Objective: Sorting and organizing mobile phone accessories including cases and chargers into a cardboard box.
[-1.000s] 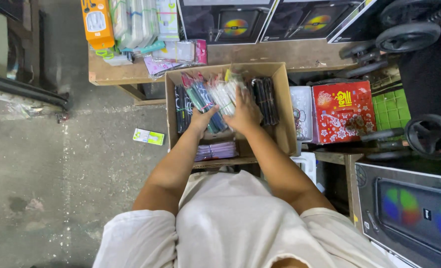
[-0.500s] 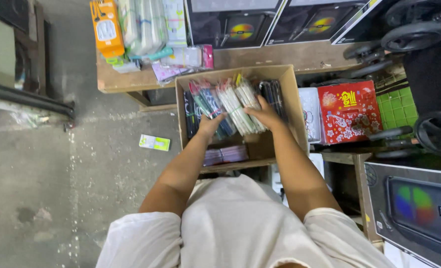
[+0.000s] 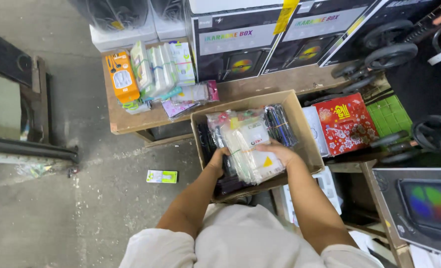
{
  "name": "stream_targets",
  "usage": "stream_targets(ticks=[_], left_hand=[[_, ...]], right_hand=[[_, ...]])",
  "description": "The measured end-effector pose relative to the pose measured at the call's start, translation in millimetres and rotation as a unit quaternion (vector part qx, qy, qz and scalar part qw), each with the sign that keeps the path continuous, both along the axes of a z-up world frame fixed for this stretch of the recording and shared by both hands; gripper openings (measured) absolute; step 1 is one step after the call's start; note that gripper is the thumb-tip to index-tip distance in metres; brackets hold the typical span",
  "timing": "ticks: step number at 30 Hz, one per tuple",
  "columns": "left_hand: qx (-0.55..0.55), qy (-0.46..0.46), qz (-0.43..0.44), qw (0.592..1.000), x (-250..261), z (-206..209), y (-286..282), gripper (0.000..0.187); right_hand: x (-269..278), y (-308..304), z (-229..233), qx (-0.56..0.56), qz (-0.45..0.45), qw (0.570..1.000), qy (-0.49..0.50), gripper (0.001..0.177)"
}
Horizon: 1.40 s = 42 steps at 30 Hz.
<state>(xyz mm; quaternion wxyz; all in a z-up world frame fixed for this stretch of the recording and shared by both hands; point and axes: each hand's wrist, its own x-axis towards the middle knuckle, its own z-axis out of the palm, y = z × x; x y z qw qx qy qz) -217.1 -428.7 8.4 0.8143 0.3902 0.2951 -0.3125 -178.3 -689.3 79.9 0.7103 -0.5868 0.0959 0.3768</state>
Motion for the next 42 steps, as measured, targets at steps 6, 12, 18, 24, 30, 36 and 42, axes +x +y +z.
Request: stream_targets(ticks=[6,12,18,24,30,36,42], left_hand=[[-0.002,-0.133,-0.086,0.987,-10,43,-15,0.061],[0.118,-0.282,-0.083,0.948,-17,35,-19,0.080],[0.449,-0.255,-0.168,0.840,-1,101,-20,0.091],[0.481,-0.249,-0.163,0.824,9,171,-62,0.096],[0.317,-0.400,-0.166,0.844,39,226,-121,0.082],[0.148,-0.357,-0.075,0.919,109,193,-188,0.074],[0.127,-0.210,-0.032,0.969,234,124,-243,0.057]], right_hand=[[-55,-17,18,0.185,-0.219,0.955,0.070,0.066],[-86,-5,12,0.248,-0.256,0.933,0.056,0.066],[-81,9,46,0.346,-0.275,0.895,0.055,0.063],[-47,-64,23,0.304,-0.221,0.922,0.091,0.070],[-41,-115,81,0.443,-0.233,0.859,-0.107,0.083],[43,-197,14,0.520,-0.261,0.795,-0.172,0.077],[137,-221,-19,0.470,-0.343,0.803,-0.130,0.074]])
